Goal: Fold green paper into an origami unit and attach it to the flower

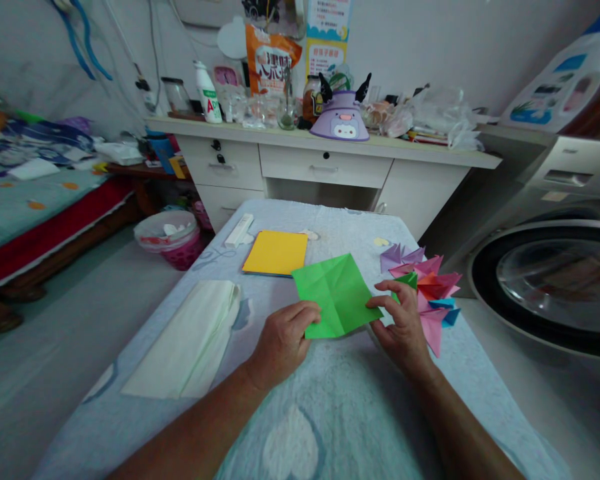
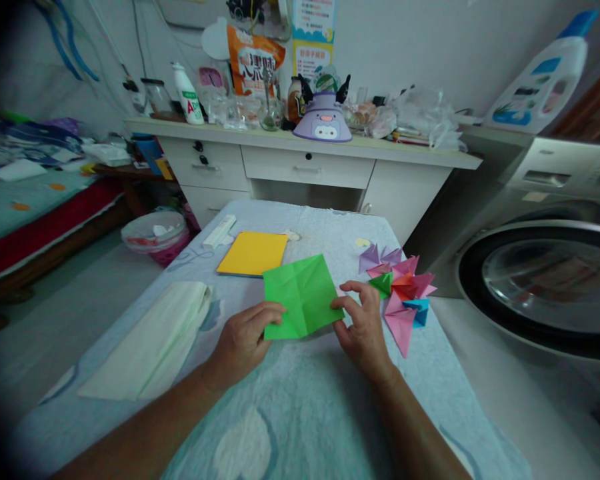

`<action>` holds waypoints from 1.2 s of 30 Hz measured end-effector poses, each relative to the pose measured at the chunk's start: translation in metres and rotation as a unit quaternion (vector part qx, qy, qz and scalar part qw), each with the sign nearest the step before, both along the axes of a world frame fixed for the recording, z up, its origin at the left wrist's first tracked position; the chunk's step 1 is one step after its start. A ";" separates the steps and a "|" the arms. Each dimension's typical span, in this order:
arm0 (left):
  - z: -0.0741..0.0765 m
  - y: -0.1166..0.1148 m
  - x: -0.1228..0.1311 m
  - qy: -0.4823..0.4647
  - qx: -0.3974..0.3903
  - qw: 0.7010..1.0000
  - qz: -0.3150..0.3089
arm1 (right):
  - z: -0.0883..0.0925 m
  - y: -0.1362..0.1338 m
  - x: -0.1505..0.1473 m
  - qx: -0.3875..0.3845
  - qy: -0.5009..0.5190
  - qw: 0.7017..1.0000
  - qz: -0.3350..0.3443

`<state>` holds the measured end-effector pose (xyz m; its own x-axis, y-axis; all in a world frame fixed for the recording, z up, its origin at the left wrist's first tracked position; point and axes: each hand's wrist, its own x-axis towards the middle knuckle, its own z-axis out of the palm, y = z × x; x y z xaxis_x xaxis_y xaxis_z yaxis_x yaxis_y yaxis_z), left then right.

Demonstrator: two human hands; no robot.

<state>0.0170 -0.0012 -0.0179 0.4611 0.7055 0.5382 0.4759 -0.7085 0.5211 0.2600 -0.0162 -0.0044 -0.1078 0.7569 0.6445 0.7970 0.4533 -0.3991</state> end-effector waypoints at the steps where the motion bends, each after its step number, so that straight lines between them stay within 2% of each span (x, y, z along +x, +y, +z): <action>1: 0.000 0.001 0.001 -0.008 -0.014 1.000 -0.002 | 0.001 -0.001 -0.001 -0.003 -0.009 1.000 -0.001; 9: 0.000 0.007 0.003 -0.034 -0.091 0.995 0.004 | -0.006 0.002 -0.001 -0.011 -0.113 0.989 0.096; 15: -0.001 0.010 0.000 -0.075 -0.125 0.989 -0.013 | -0.005 0.000 0.000 -0.052 -0.166 0.978 0.118; 20: -0.002 0.014 -0.002 -0.055 -0.153 0.986 -0.024 | -0.004 -0.001 -0.003 -0.092 -0.201 0.964 0.148; 23: -0.005 0.018 -0.004 -0.001 -0.165 0.986 -0.022 | -0.008 0.000 -0.006 -0.140 -0.213 0.953 0.167; 26: -0.008 0.021 -0.008 0.085 -0.131 0.988 0.007 | -0.010 0.000 -0.009 -0.200 -0.213 0.939 0.182; 29: -0.008 0.020 -0.011 0.135 -0.069 0.988 0.028 | -0.007 -0.003 -0.012 -0.219 -0.206 0.934 0.193; 32: -0.004 0.018 -0.012 0.157 -0.032 0.987 0.014 | -0.004 -0.005 -0.015 -0.215 -0.195 0.937 0.194; 36: 0.002 0.016 -0.012 0.191 -0.023 0.981 -0.007 | -0.004 -0.005 -0.017 -0.214 -0.186 0.937 0.202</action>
